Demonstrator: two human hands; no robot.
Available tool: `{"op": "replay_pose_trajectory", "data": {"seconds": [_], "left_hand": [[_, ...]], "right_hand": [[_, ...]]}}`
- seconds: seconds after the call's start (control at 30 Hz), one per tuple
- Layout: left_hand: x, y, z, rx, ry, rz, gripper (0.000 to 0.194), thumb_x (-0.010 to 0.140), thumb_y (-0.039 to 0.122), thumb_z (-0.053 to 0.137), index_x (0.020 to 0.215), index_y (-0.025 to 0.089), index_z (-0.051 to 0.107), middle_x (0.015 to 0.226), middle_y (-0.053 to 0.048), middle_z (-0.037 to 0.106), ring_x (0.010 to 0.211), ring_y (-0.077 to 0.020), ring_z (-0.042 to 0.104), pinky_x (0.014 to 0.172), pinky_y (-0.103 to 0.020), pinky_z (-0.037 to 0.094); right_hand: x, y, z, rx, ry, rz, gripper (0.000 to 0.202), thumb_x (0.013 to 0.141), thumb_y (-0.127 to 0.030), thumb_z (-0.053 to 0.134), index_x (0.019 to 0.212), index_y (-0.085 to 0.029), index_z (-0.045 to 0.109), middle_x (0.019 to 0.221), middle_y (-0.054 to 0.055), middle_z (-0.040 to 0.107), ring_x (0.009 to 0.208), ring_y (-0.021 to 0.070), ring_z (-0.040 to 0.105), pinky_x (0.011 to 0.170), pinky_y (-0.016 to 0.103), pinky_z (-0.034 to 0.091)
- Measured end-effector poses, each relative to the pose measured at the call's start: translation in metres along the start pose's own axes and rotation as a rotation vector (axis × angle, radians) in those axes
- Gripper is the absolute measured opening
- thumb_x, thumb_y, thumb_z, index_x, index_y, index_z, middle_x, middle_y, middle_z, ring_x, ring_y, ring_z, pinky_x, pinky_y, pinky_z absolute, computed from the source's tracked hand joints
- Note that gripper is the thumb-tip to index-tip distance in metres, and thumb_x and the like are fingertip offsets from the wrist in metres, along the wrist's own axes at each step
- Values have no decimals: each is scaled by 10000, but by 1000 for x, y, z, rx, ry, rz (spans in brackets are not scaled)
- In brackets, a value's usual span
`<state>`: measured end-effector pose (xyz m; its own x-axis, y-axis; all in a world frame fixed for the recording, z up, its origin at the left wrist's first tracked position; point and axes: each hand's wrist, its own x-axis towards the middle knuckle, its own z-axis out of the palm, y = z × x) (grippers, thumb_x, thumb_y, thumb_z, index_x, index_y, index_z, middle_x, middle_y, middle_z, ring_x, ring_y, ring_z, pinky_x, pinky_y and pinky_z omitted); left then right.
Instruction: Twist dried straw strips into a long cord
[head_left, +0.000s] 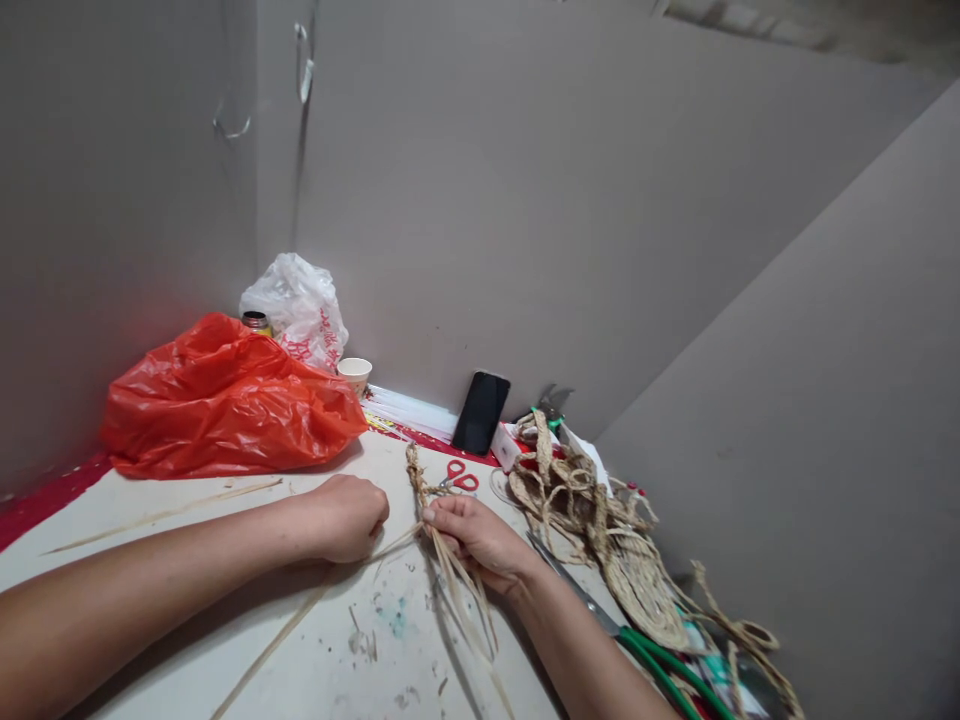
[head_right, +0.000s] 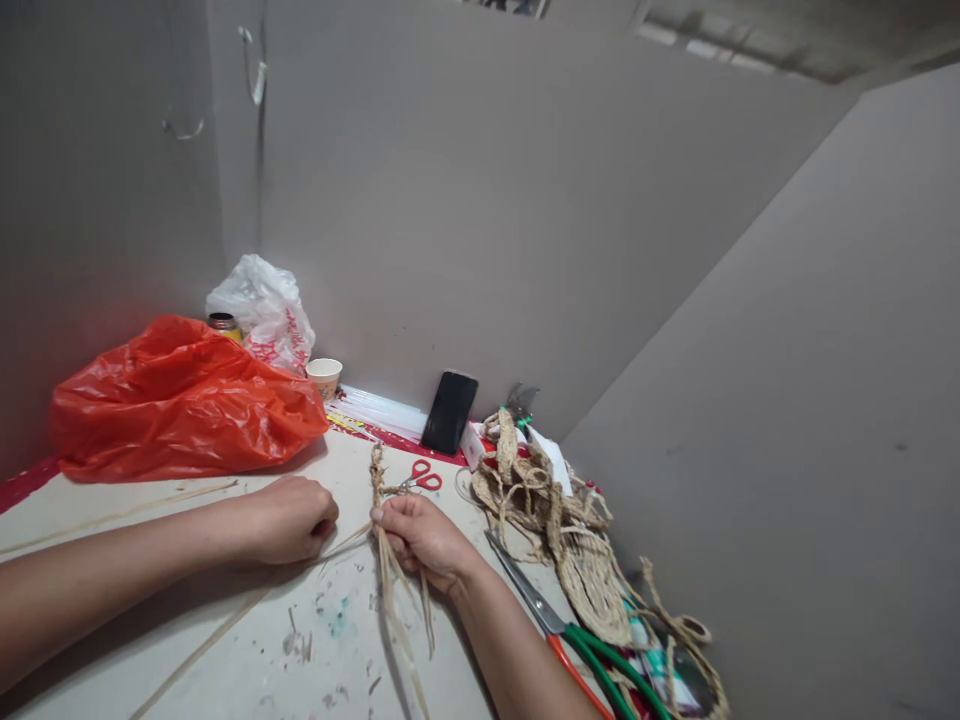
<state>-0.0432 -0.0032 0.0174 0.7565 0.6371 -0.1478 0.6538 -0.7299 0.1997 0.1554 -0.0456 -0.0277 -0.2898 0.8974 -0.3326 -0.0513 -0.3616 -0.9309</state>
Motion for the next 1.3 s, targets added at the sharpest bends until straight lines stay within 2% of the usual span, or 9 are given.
{"op": "replay_pose_trajectory", "data": {"seconds": [0.27,0.53,0.7,0.77,0.93,1.03,1.17,1.23,1.3], "left_hand": [[4,-13,1,56,71,-142,199,680,258,534,742,143,684,738,-150,670,762,-255,639,725,-321,475],[-3,-9,-9,201,23,-96,314,730,208,423,842,107,698,818,-196,677,741,-289,646,659,-364,487],[-3,-9,-9,249,-33,-67,261,688,206,472,806,129,692,799,-170,678,707,-262,632,630,-328,462],[-1,-13,-8,192,12,-50,233,712,210,457,751,141,676,764,-146,671,671,-234,615,614,-312,440],[4,-21,-9,-337,229,74,96,697,178,480,707,175,575,700,-16,595,646,-135,526,593,-232,380],[7,-12,1,-831,145,138,49,713,188,502,747,165,530,689,20,543,630,-95,489,591,-202,370],[10,7,26,-1413,35,9,155,675,212,587,759,161,466,656,17,556,603,-90,529,605,-215,401],[12,11,32,-1576,-29,-49,222,635,217,624,744,163,439,670,-16,597,591,-116,574,593,-247,437],[15,11,33,-1585,-64,-96,258,598,230,653,725,161,439,664,-38,618,516,-117,566,491,-229,425]], "right_hand": [[1,0,1,11,-15,-7,372,707,-427,688,582,-163,457,401,-104,366,315,18,186,329,198,70],[2,-1,2,14,-14,-32,369,708,-414,686,577,-170,442,388,-104,369,312,21,182,315,191,68],[2,0,1,22,-30,-38,380,704,-425,683,575,-173,429,396,-101,379,309,17,188,314,185,66],[3,0,1,25,-32,-40,382,706,-424,683,572,-172,429,395,-101,376,309,16,188,313,184,68],[3,-1,2,32,-30,-25,374,704,-417,690,578,-168,441,394,-100,379,309,17,194,310,181,75],[3,-1,2,45,-38,-29,367,708,-414,686,578,-167,449,391,-98,381,306,18,195,308,184,80],[2,-1,3,59,-42,-44,355,709,-419,683,588,-162,468,401,-98,381,308,16,186,307,183,78],[2,-2,3,55,-41,-49,345,708,-415,684,597,-160,479,410,-98,385,311,16,189,306,181,81],[2,-2,3,52,-43,-52,339,706,-408,687,600,-161,480,415,-98,388,313,16,188,305,178,82]]}}
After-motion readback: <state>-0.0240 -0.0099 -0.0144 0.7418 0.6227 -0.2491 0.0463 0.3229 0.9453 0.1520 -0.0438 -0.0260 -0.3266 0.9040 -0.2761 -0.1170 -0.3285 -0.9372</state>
